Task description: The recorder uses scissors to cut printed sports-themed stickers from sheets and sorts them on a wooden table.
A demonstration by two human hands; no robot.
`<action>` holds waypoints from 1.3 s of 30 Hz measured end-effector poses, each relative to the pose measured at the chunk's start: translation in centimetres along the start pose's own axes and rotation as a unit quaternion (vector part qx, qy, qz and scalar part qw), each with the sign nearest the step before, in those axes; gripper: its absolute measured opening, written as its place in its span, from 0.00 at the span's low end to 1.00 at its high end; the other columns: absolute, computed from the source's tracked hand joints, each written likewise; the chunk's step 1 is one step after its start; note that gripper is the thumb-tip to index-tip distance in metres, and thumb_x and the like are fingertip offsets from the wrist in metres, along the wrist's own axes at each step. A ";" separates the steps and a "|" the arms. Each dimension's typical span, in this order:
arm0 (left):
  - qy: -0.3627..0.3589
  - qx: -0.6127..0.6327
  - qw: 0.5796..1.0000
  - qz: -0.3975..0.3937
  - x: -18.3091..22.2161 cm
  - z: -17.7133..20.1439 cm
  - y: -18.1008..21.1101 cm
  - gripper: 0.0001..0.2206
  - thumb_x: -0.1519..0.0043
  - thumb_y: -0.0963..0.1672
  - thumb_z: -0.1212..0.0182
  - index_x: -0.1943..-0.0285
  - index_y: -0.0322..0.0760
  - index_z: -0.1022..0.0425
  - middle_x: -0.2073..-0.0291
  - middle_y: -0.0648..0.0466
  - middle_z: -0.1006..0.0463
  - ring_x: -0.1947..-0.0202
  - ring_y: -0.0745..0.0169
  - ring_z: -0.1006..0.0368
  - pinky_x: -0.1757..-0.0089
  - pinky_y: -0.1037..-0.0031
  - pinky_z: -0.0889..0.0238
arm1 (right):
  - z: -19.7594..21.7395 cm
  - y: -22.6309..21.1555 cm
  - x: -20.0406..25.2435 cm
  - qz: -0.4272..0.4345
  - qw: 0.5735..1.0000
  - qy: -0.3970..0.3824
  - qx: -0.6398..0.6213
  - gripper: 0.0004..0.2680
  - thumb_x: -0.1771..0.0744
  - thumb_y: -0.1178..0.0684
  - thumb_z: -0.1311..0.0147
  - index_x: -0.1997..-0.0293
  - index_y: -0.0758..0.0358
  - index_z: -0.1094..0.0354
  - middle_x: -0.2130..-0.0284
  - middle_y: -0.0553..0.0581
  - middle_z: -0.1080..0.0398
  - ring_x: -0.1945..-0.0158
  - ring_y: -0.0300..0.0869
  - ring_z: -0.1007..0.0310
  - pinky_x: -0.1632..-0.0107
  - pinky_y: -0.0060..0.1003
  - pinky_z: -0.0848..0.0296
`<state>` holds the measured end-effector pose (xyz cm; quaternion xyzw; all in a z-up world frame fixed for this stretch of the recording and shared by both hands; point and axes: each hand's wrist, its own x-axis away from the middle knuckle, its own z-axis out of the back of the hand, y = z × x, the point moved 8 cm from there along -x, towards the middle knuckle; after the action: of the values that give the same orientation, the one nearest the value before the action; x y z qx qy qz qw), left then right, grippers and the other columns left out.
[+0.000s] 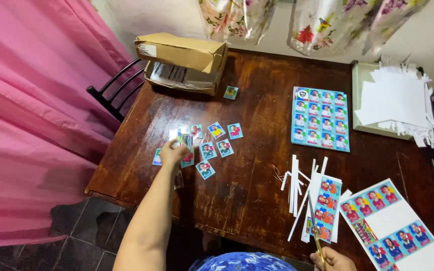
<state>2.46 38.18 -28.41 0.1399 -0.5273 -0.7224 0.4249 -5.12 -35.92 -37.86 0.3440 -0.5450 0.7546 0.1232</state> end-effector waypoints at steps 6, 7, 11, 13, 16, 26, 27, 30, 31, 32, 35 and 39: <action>0.122 -0.178 0.958 -0.190 5.4 -1.0 4.1 0.21 0.46 0.46 0.27 0.47 0.30 0.23 0.56 0.41 0.18 0.54 0.43 0.22 0.52 0.58 0.30 | -1.2 -6.6 6.0 -0.060 0.997 0.027 0.050 0.08 0.34 0.52 0.35 0.67 0.66 0.27 0.82 0.56 0.27 0.79 0.38 0.28 0.72 0.35 0.28; 0.111 -0.178 0.958 -0.197 8.5 -3.5 5.7 0.21 0.46 0.46 0.27 0.47 0.30 0.23 0.56 0.41 0.18 0.54 0.43 0.22 0.52 0.58 0.30 | -0.6 -6.7 6.0 -0.062 0.997 0.035 0.041 0.08 0.34 0.52 0.35 0.67 0.66 0.27 0.82 0.56 0.27 0.79 0.38 0.28 0.72 0.35 0.28; -0.174 -0.163 0.919 -0.315 24.4 -16.5 11.9 0.10 0.47 0.43 0.32 0.58 0.36 0.18 0.60 0.45 0.18 0.58 0.44 0.22 0.54 0.58 0.30 | 2.4 -11.1 8.3 0.045 0.989 0.141 0.011 0.11 0.33 0.49 0.43 0.70 0.68 0.31 0.84 0.56 0.28 0.80 0.38 0.29 0.72 0.35 0.31; -0.285 -0.186 0.866 -0.367 31.5 -22.1 13.1 0.08 0.49 0.43 0.32 0.63 0.40 0.17 0.61 0.47 0.18 0.60 0.45 0.22 0.56 0.58 0.29 | 4.1 -13.2 8.0 0.069 0.977 0.204 0.003 0.13 0.31 0.48 0.45 0.70 0.68 0.32 0.83 0.55 0.28 0.80 0.38 0.29 0.71 0.35 0.30; -0.498 -0.261 0.691 -0.454 40.8 -29.1 10.6 0.13 0.44 0.46 0.34 0.51 0.43 0.20 0.50 0.50 0.21 0.48 0.48 0.27 0.52 0.59 0.31 | 6.3 -11.6 5.6 0.012 0.955 0.264 -0.136 0.14 0.29 0.45 0.47 0.65 0.67 0.30 0.78 0.56 0.30 0.77 0.41 0.38 0.73 0.40 0.44; -0.469 -0.274 0.630 -0.555 45.9 -31.9 11.3 0.36 0.50 0.49 0.27 0.36 0.23 0.34 0.39 0.37 0.30 0.45 0.38 0.31 0.51 0.58 0.32 | 4.4 -11.3 3.0 0.018 0.959 0.167 -0.227 0.13 0.33 0.42 0.45 0.62 0.65 0.29 0.74 0.54 0.30 0.73 0.40 0.29 0.66 0.35 0.29; -0.468 -0.285 0.639 -0.539 45.8 -31.7 11.7 0.36 0.50 0.48 0.27 0.35 0.22 0.35 0.40 0.40 0.28 0.46 0.40 0.30 0.53 0.59 0.30 | 3.8 -11.4 3.2 0.012 0.963 0.147 -0.224 0.14 0.33 0.42 0.45 0.63 0.65 0.29 0.75 0.54 0.30 0.73 0.40 0.30 0.67 0.35 0.28; -0.436 -0.302 0.619 -0.580 46.2 -31.4 12.0 0.35 0.51 0.49 0.26 0.39 0.23 0.33 0.44 0.38 0.27 0.49 0.42 0.29 0.54 0.60 0.29 | 2.9 -10.9 2.7 0.011 0.963 0.134 -0.234 0.14 0.32 0.41 0.45 0.65 0.65 0.30 0.75 0.53 0.30 0.73 0.38 0.30 0.65 0.35 0.26; -0.435 -0.302 0.617 -0.582 46.2 -31.4 12.0 0.35 0.51 0.49 0.26 0.39 0.23 0.33 0.44 0.38 0.27 0.49 0.42 0.29 0.54 0.60 0.29 | 2.8 -10.9 2.8 0.012 0.962 0.135 -0.236 0.14 0.32 0.41 0.45 0.65 0.65 0.30 0.75 0.53 0.30 0.73 0.38 0.30 0.65 0.35 0.26; -0.429 -0.291 0.617 -0.592 46.4 -31.2 12.1 0.34 0.51 0.49 0.27 0.41 0.22 0.32 0.45 0.38 0.26 0.50 0.41 0.29 0.56 0.60 0.28 | 2.6 -10.8 2.8 0.008 0.962 0.132 -0.239 0.15 0.32 0.41 0.45 0.65 0.65 0.30 0.75 0.53 0.30 0.73 0.39 0.30 0.66 0.34 0.27; -0.413 -0.286 0.610 -0.613 46.2 -31.7 11.4 0.29 0.47 0.49 0.30 0.43 0.23 0.31 0.48 0.38 0.24 0.52 0.42 0.27 0.59 0.59 0.27 | 2.4 -11.6 3.0 0.028 0.958 0.122 -0.260 0.15 0.31 0.41 0.46 0.66 0.65 0.31 0.76 0.53 0.31 0.74 0.38 0.31 0.67 0.34 0.29; -0.440 -0.339 0.585 -0.591 45.3 -32.8 9.5 0.12 0.35 0.45 0.41 0.46 0.37 0.26 0.50 0.44 0.22 0.49 0.45 0.25 0.58 0.58 0.26 | 2.6 -13.8 4.1 0.064 0.947 0.111 -0.294 0.13 0.32 0.43 0.46 0.66 0.65 0.31 0.75 0.52 0.31 0.73 0.39 0.30 0.66 0.34 0.27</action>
<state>1.09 -18.17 -22.20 -0.0681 -0.1674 -0.9141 -0.3631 0.60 -33.88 -24.59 0.1706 -0.7465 0.6004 0.2304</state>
